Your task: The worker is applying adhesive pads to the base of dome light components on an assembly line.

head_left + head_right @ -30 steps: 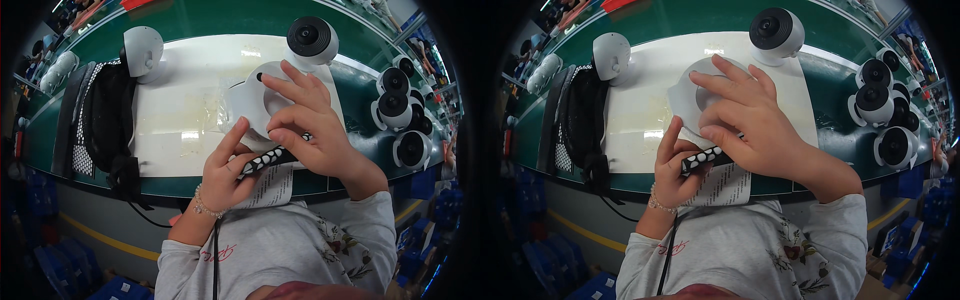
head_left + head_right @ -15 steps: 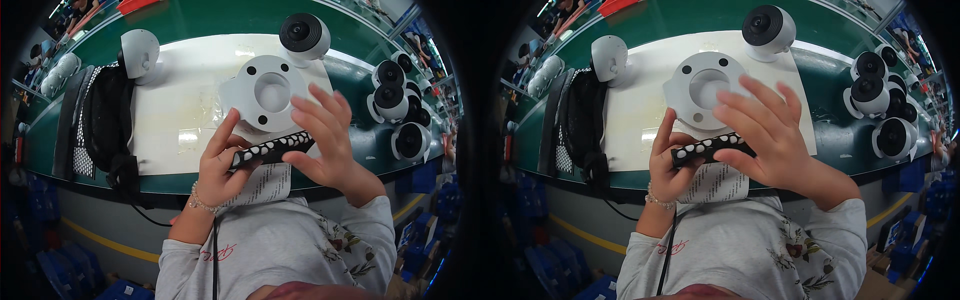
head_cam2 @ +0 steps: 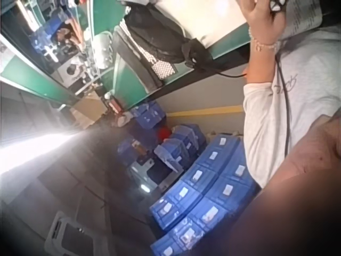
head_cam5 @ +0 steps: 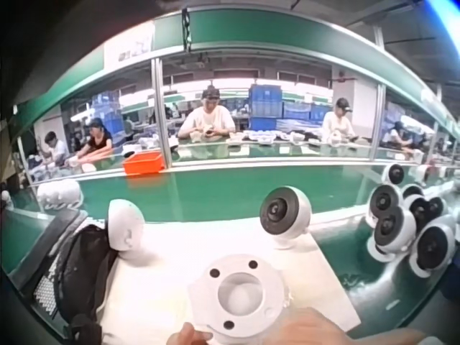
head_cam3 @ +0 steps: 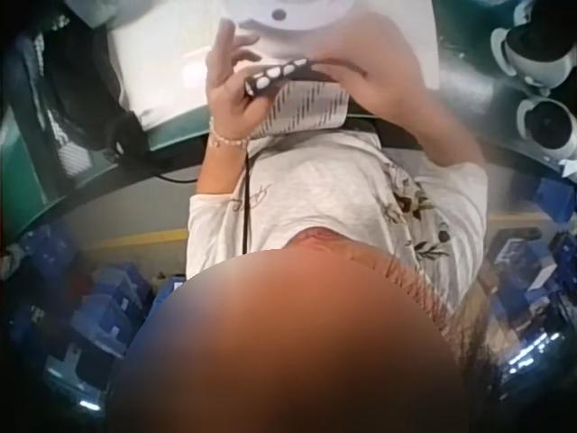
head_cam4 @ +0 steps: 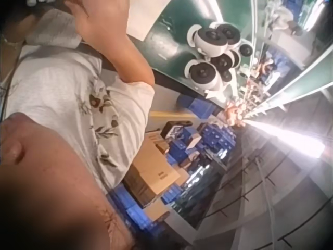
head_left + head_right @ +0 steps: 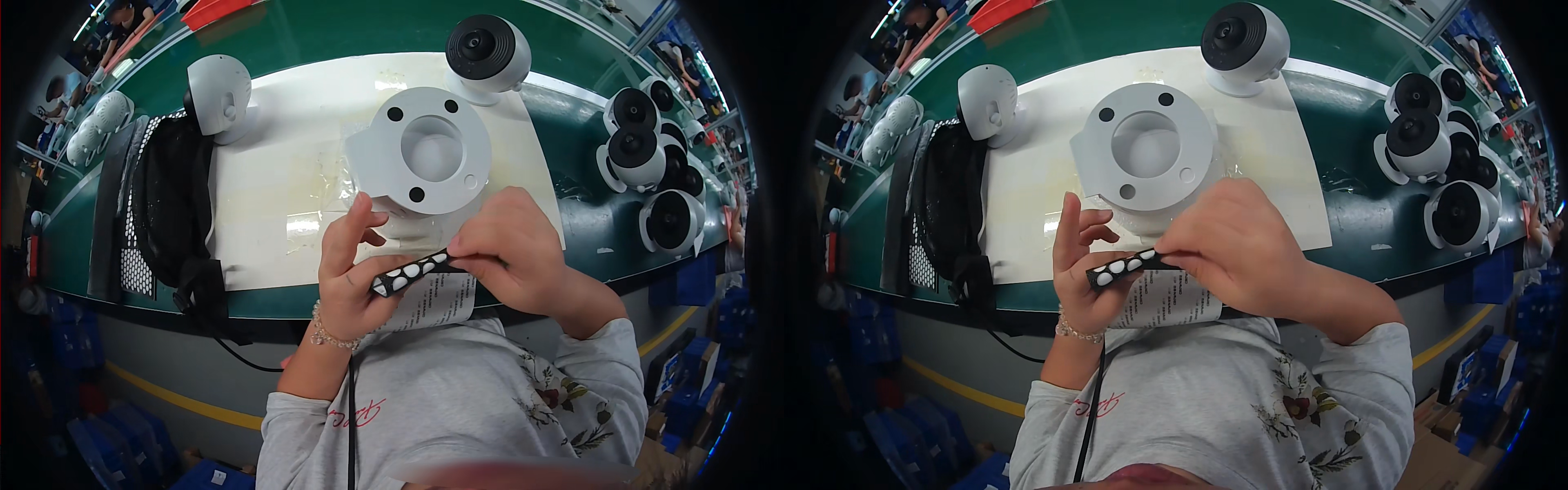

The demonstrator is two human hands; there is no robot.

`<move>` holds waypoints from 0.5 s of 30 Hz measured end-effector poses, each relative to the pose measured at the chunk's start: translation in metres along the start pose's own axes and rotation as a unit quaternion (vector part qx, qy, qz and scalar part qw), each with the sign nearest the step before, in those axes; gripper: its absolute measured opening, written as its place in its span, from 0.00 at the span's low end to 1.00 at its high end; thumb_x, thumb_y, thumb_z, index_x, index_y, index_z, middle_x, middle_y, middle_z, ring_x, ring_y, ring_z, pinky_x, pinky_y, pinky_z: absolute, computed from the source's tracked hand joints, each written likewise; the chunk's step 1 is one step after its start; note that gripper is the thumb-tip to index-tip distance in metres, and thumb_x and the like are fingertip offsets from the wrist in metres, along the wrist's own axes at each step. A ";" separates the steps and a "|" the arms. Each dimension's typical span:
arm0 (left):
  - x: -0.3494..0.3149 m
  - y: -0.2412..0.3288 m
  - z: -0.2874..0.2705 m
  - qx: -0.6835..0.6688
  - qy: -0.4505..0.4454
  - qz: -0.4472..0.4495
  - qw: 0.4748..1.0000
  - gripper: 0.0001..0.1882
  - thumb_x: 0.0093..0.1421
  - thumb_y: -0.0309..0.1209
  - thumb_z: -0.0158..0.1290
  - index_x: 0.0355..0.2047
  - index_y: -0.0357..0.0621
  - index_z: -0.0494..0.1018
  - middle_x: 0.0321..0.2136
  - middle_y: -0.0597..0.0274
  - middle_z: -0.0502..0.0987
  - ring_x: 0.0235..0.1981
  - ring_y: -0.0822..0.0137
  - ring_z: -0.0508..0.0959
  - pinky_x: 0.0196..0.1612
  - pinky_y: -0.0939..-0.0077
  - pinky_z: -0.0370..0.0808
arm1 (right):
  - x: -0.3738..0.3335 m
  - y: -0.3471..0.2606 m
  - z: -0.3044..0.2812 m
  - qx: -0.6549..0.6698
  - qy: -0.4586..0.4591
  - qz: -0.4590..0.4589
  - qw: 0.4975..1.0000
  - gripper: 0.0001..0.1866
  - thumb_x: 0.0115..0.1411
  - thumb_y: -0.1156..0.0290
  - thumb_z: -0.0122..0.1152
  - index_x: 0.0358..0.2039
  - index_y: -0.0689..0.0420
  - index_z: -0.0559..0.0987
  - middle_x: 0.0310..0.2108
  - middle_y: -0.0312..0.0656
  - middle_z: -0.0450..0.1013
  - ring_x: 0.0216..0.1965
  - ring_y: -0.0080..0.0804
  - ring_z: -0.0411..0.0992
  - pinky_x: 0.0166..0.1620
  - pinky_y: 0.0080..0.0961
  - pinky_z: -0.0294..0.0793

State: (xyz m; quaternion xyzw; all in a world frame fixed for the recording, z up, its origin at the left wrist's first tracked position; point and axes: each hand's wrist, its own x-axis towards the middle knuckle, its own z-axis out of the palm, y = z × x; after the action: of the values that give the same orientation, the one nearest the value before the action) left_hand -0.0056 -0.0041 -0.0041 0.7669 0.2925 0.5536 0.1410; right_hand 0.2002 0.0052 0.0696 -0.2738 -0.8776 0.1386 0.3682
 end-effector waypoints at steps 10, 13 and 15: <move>0.000 0.000 0.000 -0.038 -0.001 -0.047 0.998 0.12 0.41 0.23 0.60 0.28 0.39 0.72 0.57 0.41 0.53 0.43 0.57 0.71 0.36 0.72 0.72 | -0.005 0.005 -0.004 -0.066 0.034 -0.121 0.990 0.11 0.38 0.76 0.66 0.25 0.54 0.75 0.35 0.38 0.73 0.36 0.36 0.67 0.37 0.30 0.65; 0.002 0.002 0.001 -0.029 -0.004 -0.050 0.998 0.12 0.41 0.22 0.60 0.28 0.39 0.72 0.57 0.41 0.54 0.43 0.57 0.71 0.36 0.73 0.72 | 0.003 0.009 -0.013 -0.073 0.071 -0.048 0.994 0.08 0.43 0.75 0.63 0.26 0.55 0.75 0.44 0.43 0.69 0.47 0.41 0.63 0.47 0.34 0.61; 0.004 0.003 0.002 -0.013 -0.013 -0.033 0.999 0.12 0.40 0.22 0.60 0.27 0.40 0.72 0.57 0.41 0.54 0.43 0.57 0.71 0.36 0.73 0.72 | 0.012 0.020 -0.016 -0.068 0.079 0.017 0.994 0.06 0.46 0.75 0.61 0.27 0.56 0.74 0.47 0.44 0.66 0.51 0.42 0.59 0.51 0.35 0.57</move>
State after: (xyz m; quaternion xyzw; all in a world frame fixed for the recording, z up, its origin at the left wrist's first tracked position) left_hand -0.0023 -0.0040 0.0003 0.7621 0.3089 0.5422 0.1730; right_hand 0.2124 0.0291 0.0779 -0.3230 -0.8483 0.0630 0.4149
